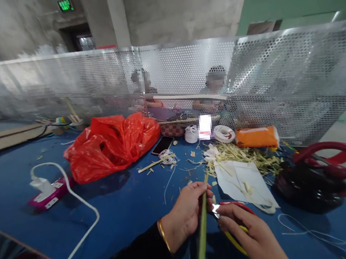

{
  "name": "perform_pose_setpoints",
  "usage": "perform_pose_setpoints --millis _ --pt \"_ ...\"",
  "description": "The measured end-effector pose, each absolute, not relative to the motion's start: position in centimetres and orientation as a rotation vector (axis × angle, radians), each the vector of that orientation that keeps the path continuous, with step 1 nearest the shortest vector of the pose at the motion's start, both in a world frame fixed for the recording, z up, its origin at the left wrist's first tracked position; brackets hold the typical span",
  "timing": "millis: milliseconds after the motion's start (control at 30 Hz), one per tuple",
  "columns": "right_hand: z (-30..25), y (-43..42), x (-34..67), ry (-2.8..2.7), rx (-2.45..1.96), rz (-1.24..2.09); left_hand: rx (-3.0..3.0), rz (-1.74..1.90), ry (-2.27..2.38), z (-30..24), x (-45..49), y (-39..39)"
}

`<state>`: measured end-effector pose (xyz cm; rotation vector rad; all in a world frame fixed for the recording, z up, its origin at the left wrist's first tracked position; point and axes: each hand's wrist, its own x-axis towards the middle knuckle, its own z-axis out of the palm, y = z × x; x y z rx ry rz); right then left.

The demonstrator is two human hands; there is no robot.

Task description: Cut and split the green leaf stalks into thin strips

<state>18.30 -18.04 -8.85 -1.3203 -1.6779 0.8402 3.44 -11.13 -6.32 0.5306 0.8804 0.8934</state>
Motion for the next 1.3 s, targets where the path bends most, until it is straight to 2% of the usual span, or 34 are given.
perform_pose_setpoints --millis 167,367,567,800,933,1300 --pt "-9.5 -17.9 18.7 -1.928 -1.154 0.377 0.554 0.875 0.884 -6.4 3.4 -11.5" --pt "-7.4 -18.9 17.7 -2.45 -0.849 -0.009 0.568 0.846 0.867 -6.6 3.5 -11.7" --pt "-6.7 -19.9 19.8 -2.32 -1.19 -0.006 0.573 0.784 0.873 -6.5 3.7 -11.2" --pt "-7.9 -21.0 31.0 -1.679 -1.816 0.02 0.571 0.751 0.957 -5.6 4.1 -11.5" --pt "-8.5 -21.7 36.0 -1.648 -2.079 0.001 0.578 0.723 0.953 -5.6 4.2 -11.6" --pt "-9.7 -20.1 36.6 -1.75 -2.01 0.087 0.6 0.707 1.014 -5.6 4.3 -11.7"
